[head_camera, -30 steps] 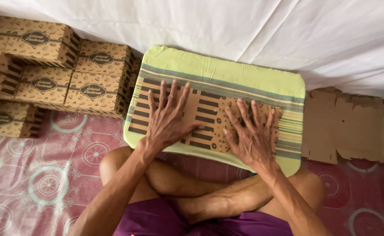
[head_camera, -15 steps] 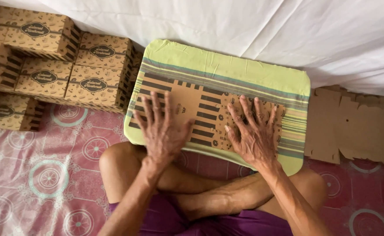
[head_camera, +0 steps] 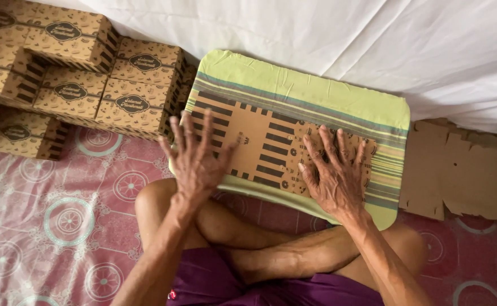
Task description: Assembling a cardboard box by folding and tucking flaps manually.
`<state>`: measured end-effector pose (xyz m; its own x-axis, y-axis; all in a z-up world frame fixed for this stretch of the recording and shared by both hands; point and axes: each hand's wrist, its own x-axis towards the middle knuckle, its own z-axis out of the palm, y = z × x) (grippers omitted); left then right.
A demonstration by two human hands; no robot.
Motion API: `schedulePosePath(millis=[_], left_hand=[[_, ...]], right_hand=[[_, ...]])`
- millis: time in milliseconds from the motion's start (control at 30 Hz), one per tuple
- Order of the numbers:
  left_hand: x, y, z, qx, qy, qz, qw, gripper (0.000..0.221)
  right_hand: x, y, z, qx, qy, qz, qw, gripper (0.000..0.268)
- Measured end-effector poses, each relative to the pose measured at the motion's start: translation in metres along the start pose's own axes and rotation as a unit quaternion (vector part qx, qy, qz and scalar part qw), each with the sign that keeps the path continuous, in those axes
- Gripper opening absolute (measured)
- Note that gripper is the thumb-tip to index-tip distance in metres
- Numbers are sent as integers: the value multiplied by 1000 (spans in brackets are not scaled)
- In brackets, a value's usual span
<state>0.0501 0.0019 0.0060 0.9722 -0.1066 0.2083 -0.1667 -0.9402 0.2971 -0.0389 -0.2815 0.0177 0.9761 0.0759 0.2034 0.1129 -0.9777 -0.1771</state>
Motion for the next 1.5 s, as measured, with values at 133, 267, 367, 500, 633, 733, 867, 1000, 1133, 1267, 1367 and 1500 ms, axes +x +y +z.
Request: schedulePosePath(millis=[133,267,367,500,633,733,867,1000,1133,1267,1367,1500], left_hand=[[6,-28,-7,-20,-36,-67,997,91],[-2,-16,-4,-18,-25,-71,997,89],[-9,13,-1,-3,-4,-46,999,94],[-26,47,19,-28,3,-2,1000,98],[-34,59,12,-39,-21,25,999,97],[-24,39,4,-36,-16,4,999,97],[-7,-3,-10,-9,-19,-21,1000,97],[1,-44,-5,-4,-12,-43,999,93],[6,-25,-4,23,7,-14,1000,85],[-9,28,53,127,67,114,983,76],[-8,86,51,92,11,156,983,69],[4,113,60,-20,-97,191,977,59]], right_hand=[[-1,2,4,-9,8,-3,1000,58],[-1,1,8,-15,19,0,1000,56],[-2,1,5,-13,17,7,1000,56],[-1,1,7,-21,17,-6,1000,56],[-3,1,4,-14,16,-14,1000,56],[-3,3,5,-10,16,-21,1000,57],[-1,6,8,-12,26,-23,999,57],[-2,5,6,-12,9,-16,1000,57],[-3,10,16,-24,4,-11,1000,60],[-2,6,12,-14,1,-13,1000,60],[-1,5,10,-12,-1,-18,1000,59],[-2,2,5,-1,-8,-12,1000,59]])
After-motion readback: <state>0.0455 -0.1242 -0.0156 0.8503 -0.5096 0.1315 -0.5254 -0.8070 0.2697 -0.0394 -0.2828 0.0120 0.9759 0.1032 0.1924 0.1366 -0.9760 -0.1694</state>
